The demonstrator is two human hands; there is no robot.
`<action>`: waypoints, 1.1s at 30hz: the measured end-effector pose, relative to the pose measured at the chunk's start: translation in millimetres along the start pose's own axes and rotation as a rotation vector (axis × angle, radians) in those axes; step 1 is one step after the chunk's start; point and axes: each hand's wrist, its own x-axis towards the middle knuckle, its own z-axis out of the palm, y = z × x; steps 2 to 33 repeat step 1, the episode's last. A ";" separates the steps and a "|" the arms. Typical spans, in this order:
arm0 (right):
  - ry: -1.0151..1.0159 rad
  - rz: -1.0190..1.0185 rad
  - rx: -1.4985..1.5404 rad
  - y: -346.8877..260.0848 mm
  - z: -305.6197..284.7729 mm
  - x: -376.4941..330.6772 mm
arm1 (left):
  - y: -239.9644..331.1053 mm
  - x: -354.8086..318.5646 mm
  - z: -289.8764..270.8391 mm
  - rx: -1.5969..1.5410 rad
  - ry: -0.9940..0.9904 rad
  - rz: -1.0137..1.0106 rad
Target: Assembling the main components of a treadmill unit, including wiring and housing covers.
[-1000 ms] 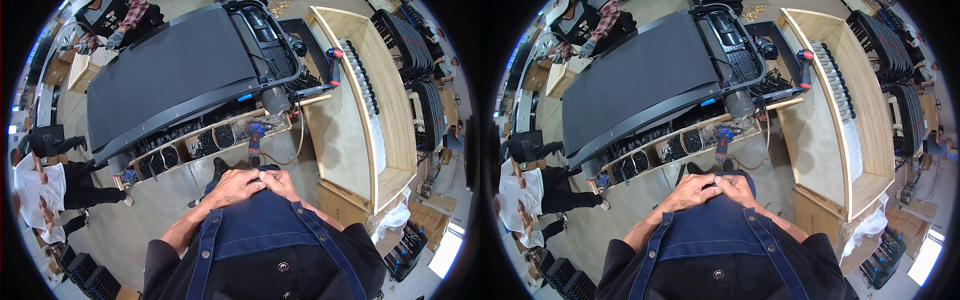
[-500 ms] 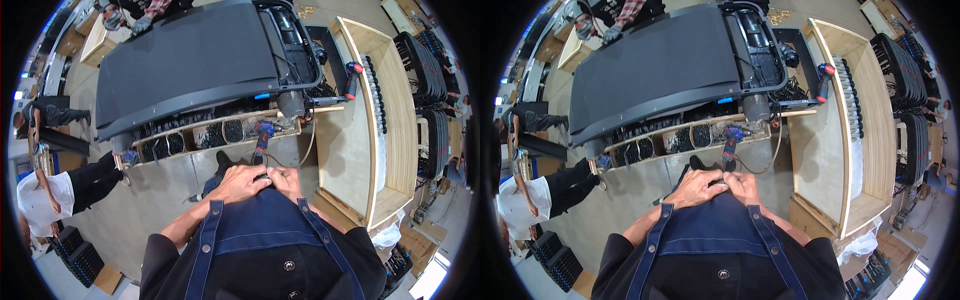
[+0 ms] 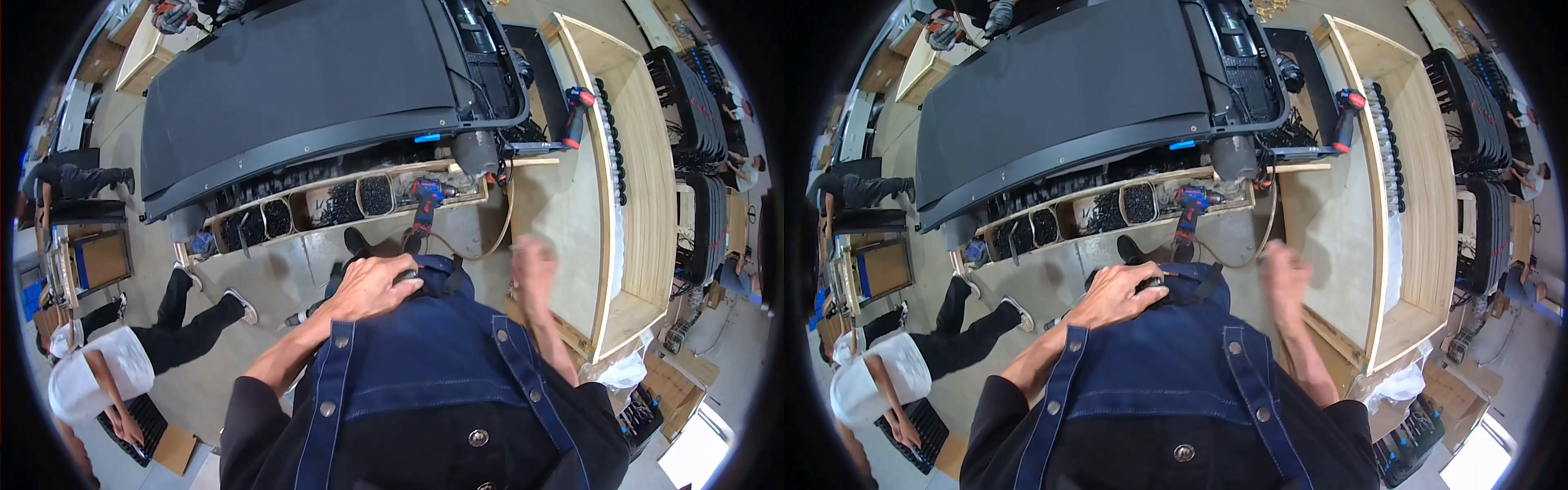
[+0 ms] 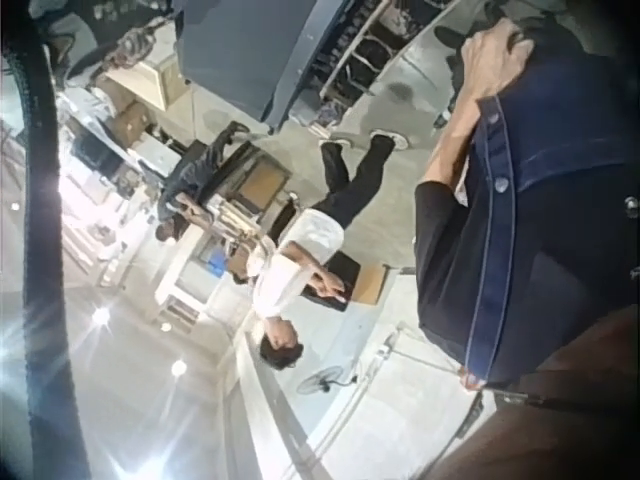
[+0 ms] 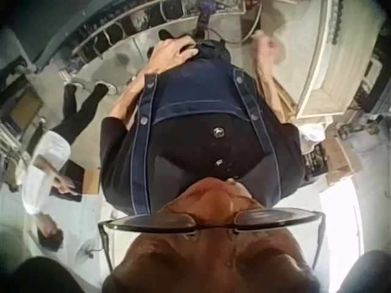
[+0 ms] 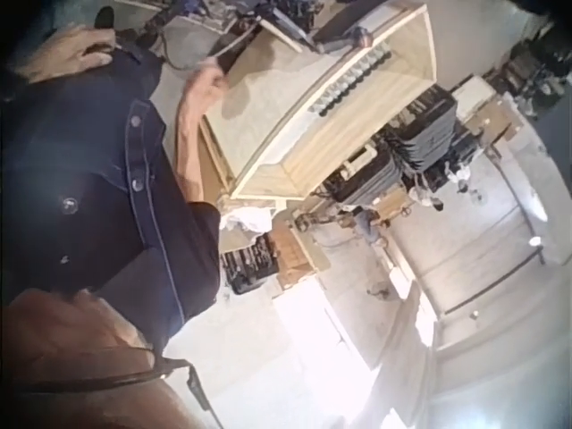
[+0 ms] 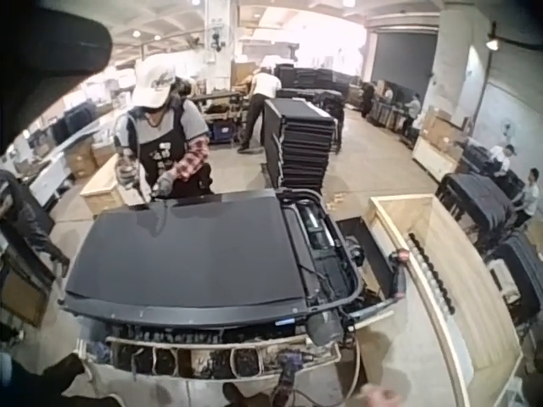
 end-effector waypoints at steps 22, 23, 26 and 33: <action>0.122 0.075 -0.427 58.6 -53.3 23.8 | 9.7 0.3 -0.8 -0.037 -0.008 0.019; 0.122 0.075 -0.427 58.6 -53.3 23.8 | 9.7 0.3 -0.8 -0.037 -0.008 0.019; 0.122 0.075 -0.427 58.6 -53.3 23.8 | 9.7 0.3 -0.8 -0.037 -0.008 0.019; 0.122 0.075 -0.427 58.6 -53.3 23.8 | 9.7 0.3 -0.8 -0.037 -0.008 0.019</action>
